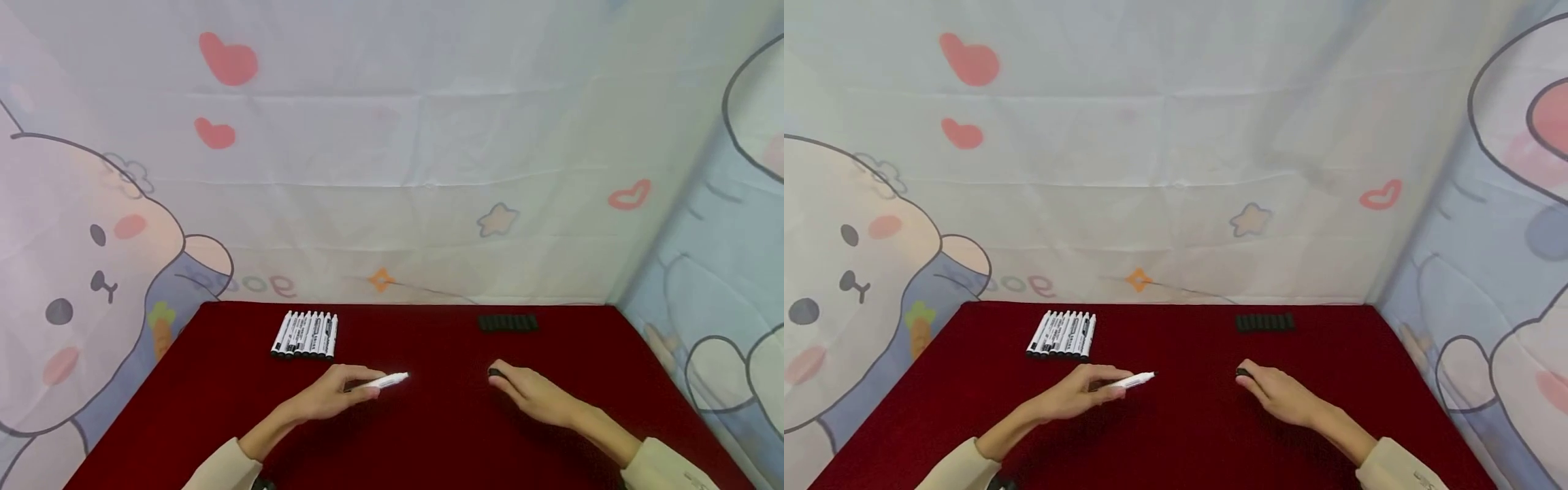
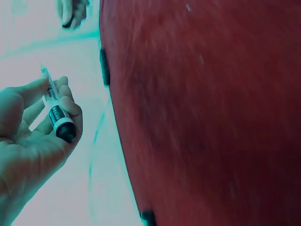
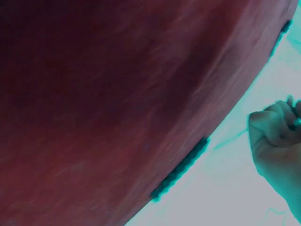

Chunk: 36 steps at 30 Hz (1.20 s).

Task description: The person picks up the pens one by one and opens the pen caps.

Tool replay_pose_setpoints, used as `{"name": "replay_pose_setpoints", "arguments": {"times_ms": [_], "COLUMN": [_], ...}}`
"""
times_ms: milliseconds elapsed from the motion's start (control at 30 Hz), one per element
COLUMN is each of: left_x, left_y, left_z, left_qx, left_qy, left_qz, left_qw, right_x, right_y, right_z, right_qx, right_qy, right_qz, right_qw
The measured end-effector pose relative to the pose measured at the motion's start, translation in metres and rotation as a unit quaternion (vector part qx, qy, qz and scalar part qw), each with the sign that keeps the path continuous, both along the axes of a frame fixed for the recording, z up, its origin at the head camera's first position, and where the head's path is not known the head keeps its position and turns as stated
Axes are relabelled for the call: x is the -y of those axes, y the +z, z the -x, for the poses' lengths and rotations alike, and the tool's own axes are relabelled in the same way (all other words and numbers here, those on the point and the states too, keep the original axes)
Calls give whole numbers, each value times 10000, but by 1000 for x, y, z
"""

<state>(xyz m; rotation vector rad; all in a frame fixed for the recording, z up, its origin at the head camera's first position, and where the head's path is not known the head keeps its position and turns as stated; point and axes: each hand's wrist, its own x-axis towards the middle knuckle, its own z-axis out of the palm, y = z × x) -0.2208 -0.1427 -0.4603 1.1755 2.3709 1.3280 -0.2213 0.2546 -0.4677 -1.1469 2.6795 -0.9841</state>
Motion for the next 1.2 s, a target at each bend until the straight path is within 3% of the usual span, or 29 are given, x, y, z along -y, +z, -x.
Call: {"name": "replay_pose_setpoints", "arguments": {"times_ms": [167,333,500,833,1200], "left_x": [-17,-24,-21,5,27], "left_y": [-4,-3,-2,-8,-5], "left_z": [-3,-5,-3,8,14], "left_qx": [-106,181,470,170,627], "left_qy": [-138,-115,397,1007,1757], "left_qz": [301,164,86,112,-79], "left_qw": [9994,9996,9981,9947,9824], "right_x": [11,13,14,16,17], "right_y": [6,6,6,5,5], "right_z": [-10,-17,-18,-21,-21], "right_qx": [665,588,496,588,859], "right_qy": [131,392,655,852,986], "right_qz": [-661,-726,-621,-598,-724], "right_qw": [9955,9949,9947,9928,9888]}}
